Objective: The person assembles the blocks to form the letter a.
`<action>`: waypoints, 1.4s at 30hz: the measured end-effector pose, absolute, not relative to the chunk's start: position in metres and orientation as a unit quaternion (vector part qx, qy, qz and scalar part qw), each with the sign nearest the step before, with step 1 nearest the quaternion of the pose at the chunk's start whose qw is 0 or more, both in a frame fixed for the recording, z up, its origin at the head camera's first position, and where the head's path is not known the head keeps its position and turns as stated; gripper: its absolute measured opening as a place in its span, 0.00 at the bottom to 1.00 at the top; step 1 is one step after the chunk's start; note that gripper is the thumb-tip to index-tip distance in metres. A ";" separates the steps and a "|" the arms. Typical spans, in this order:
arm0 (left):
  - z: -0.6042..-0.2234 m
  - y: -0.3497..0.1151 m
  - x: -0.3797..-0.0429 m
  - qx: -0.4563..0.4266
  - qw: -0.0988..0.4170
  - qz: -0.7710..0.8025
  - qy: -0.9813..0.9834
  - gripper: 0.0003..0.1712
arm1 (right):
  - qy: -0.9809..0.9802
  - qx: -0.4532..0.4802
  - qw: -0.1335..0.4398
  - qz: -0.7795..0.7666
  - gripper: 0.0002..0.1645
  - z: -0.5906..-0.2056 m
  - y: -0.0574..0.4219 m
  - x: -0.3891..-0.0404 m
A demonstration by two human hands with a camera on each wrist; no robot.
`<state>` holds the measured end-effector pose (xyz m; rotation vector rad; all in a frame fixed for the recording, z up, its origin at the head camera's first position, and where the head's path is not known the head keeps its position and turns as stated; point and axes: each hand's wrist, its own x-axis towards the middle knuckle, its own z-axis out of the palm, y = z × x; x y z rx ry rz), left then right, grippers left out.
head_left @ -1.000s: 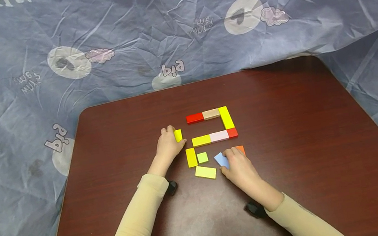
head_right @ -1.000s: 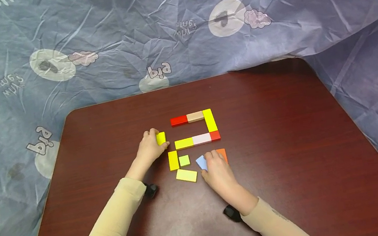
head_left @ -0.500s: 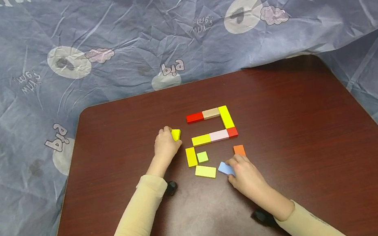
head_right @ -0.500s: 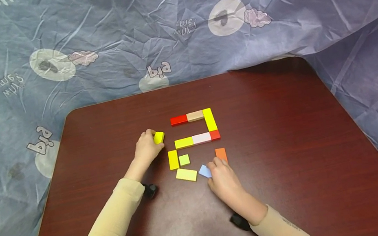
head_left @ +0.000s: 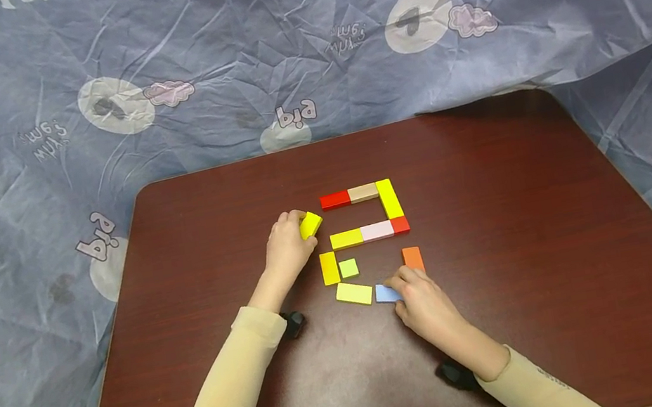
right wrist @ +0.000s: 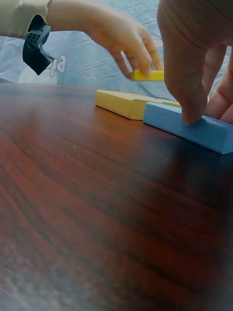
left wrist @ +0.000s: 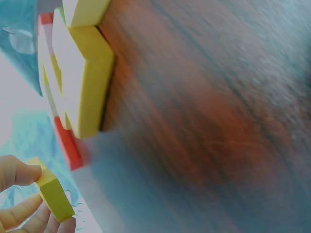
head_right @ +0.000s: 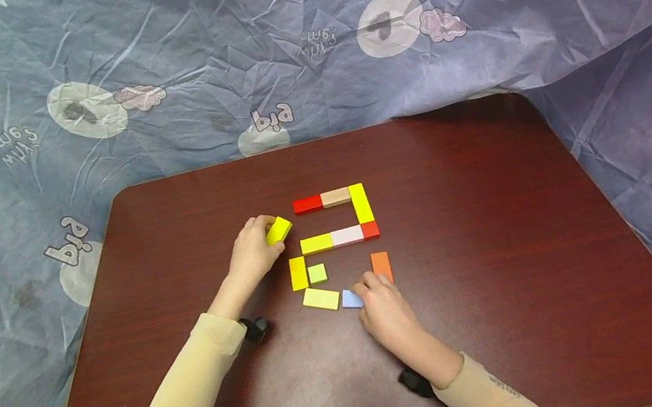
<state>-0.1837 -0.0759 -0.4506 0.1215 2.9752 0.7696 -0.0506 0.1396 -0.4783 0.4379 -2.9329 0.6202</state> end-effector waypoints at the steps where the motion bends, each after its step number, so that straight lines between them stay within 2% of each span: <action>1: -0.448 -0.074 -0.182 0.045 0.031 0.252 0.966 0.29 | -0.966 0.147 0.058 0.204 0.21 -0.479 0.140 -0.051; 11: -0.427 -0.051 -0.168 0.102 0.046 0.267 0.957 0.29 | -0.958 0.170 0.063 0.222 0.21 -0.481 0.144 -0.050; 19: -0.435 -0.034 -0.162 0.111 0.084 0.308 0.941 0.34 | -0.961 0.061 0.079 0.257 0.14 -0.472 0.160 -0.066; 25: -0.441 -0.022 -0.156 0.121 0.106 0.320 0.934 0.31 | -0.966 -0.021 0.046 0.254 0.22 -0.475 0.172 -0.077; 30: -0.446 -0.013 -0.149 0.130 0.123 0.326 0.928 0.31 | -0.964 -0.048 0.007 0.261 0.29 -0.478 0.173 -0.082; 42: -0.448 -0.007 -0.137 0.135 0.130 0.314 0.931 0.32 | -0.964 -0.058 -0.002 0.261 0.29 -0.479 0.174 -0.095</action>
